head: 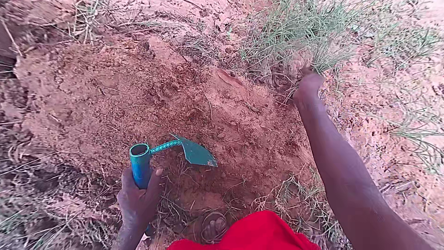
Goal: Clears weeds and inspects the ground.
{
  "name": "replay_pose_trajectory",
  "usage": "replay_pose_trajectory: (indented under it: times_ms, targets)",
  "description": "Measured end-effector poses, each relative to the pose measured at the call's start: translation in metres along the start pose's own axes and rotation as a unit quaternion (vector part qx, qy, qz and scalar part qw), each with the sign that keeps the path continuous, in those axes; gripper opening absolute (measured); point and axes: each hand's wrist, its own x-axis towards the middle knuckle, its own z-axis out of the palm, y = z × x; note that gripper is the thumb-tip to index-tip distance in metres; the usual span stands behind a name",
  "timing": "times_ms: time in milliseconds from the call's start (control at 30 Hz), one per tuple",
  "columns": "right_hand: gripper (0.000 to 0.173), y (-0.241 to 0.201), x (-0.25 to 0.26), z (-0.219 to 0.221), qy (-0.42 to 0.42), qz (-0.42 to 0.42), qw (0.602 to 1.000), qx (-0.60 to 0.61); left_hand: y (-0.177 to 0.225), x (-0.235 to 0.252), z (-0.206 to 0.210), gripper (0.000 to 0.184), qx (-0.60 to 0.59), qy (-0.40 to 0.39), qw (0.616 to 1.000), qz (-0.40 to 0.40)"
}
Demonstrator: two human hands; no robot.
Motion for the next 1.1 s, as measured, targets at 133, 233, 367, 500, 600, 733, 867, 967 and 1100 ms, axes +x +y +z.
replay_pose_trajectory:
  times_ms: [133, 233, 367, 500, 600, 733, 867, 967, 1100]
  targets:
    - [0.052, 0.02, -0.003, -0.01, -0.031, -0.063, 0.997, 0.01, -0.002, 0.002, 0.001, 0.075, 0.0, -0.001, 1.0, -0.004]
    - [0.066, 0.01, 0.042, 0.018, -0.015, -0.086, 0.976, -0.197, -0.007, 0.0, 0.0, 0.079, 0.002, -0.006, 1.0, -0.01]
    - [0.057, -0.022, 0.07, 0.057, -0.056, -0.071, 0.917, -0.389, -0.005, 0.0, 0.002, 0.076, 0.003, -0.002, 1.0, -0.005]
    - [0.056, -0.013, 0.086, 0.071, -0.149, -0.107, 0.935, -0.302, -0.003, 0.0, 0.0, 0.076, 0.002, 0.002, 1.0, -0.002]
    - [0.052, -0.011, 0.08, 0.064, -0.173, -0.102, 0.944, -0.26, -0.001, 0.002, 0.001, 0.075, 0.0, -0.001, 1.0, -0.009]
    - [0.05, -0.013, 0.055, 0.052, -0.131, -0.134, 0.881, -0.434, 0.002, 0.003, 0.0, 0.07, 0.009, -0.008, 1.0, -0.021]
    - [0.044, -0.01, 0.029, 0.046, -0.09, -0.058, 0.899, -0.426, 0.003, 0.002, -0.003, 0.068, 0.0, -0.023, 0.999, -0.033]
    - [0.043, 0.003, -0.014, 0.026, -0.079, -0.047, 0.951, -0.296, 0.004, 0.002, -0.002, 0.066, -0.013, -0.024, 0.999, -0.026]
    - [0.04, 0.015, -0.028, -0.001, -0.152, -0.007, 0.982, -0.114, 0.002, 0.002, -0.003, 0.065, -0.021, -0.026, 0.999, -0.025]
